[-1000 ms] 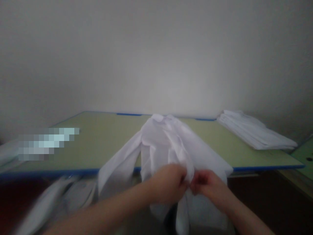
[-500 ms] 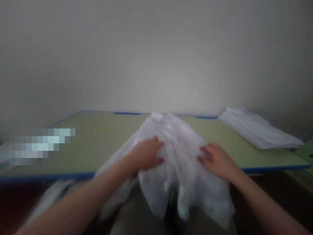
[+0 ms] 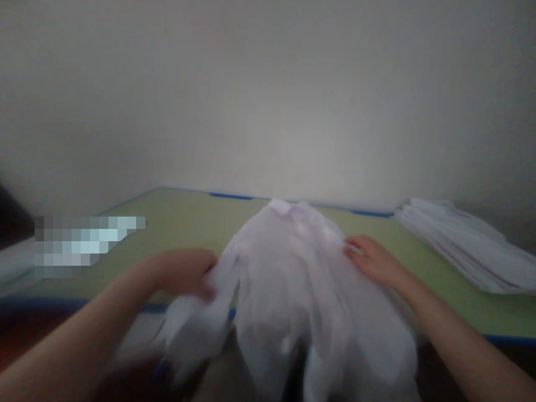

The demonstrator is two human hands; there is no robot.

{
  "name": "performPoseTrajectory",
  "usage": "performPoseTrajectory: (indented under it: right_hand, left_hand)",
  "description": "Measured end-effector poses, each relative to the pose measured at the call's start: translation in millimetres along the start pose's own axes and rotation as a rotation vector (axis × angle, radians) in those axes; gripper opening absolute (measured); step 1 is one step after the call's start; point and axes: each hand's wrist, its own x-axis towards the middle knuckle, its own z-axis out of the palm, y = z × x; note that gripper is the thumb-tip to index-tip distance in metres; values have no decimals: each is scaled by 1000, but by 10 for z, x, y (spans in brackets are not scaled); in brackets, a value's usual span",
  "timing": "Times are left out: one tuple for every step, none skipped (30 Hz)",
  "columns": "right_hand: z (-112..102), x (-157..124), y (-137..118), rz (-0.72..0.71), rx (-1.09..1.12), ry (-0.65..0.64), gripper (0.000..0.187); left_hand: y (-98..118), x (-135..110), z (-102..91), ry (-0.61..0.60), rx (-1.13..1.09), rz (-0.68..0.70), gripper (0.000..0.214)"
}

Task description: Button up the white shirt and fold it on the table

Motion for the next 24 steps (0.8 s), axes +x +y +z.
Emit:
performPoseTrajectory:
  right_hand:
    - [45,89,-158,-31,25,-29,24]
    - [91,166,-333,-63,55,-59,26]
    - [135,228,-520,-94,85,-87,28]
    - [173,273,-713,-125,115,-109,29]
    - [206,301,-902,-157,149,-125,30]
    - [233,315,-1081,-187,191,-135,32]
    - [255,314,-1241,-220,240,-135,34]
    - [273,303,-1377,-259,285,-115,39]
    - [288,285,-1484,-307,312,-70,45]
    - [302,262,-1562,-374,310,-9,50]
    - [315,239,-1615,-459,273,59,53]
    - [327,219,-1647,-553,209,121,53]
    - [339,204,-1667,-646,131,169,49]
    - [351,195,-1681,-722,53,201,45]
    - [361,195,-1696,-780,-16,211,40]
    - [370,202,-1715,-816,-76,201,36]
    - [374,215,-1737,-841,-125,175,31]
    - [372,232,-1760,-866,-168,128,23]
    - [363,253,-1776,-887,-201,69,16]
    - [342,276,-1779,-902,-214,5,13]
    - [311,302,-1760,-894,-191,-40,13]
    - [269,334,-1713,-843,-128,-50,16]
    - [219,373,-1633,-739,-26,-37,18]
    - [166,424,-1523,-581,118,-9,19]
  left_hand:
    - [50,-42,-8,-15,-51,31,37]
    - [102,-75,-27,-34,-122,64,34]
    - [155,-100,-58,-55,-221,101,33]
    - [206,-116,-102,-73,-341,137,34]
    - [258,-122,-159,-74,-473,162,36]
    - [312,-117,-226,-51,-602,170,39]
    - [372,-98,-302,0,-719,164,42]
    - [440,-66,-383,67,-824,158,44]
    - [517,-20,-464,134,-918,162,44]
    - [606,39,-542,187,-1003,185,43]
    - [705,109,-611,223,-1080,221,40]
    - [812,189,-668,242,-1148,262,38]
    - [924,276,-709,251,-1199,298,36]
    - [1037,369,-732,255,-1223,319,34]
    - [1147,465,-738,258,-1216,322,32]
    - [1250,565,-727,256,-1177,314,31]
    - [1342,667,-701,249,-1110,306,31]
    - [1418,772,-664,236,-1026,307,30]
    - [1476,876,-619,222,-939,323,30]
    - [1513,979,-569,208,-867,354,31]
    - [1526,1075,-517,196,-823,403,33]
    - [1516,1161,-467,186,-814,468,35]
    - [1485,1232,-419,181,-834,537,39]
    - [1436,1284,-374,179,-867,602,43]
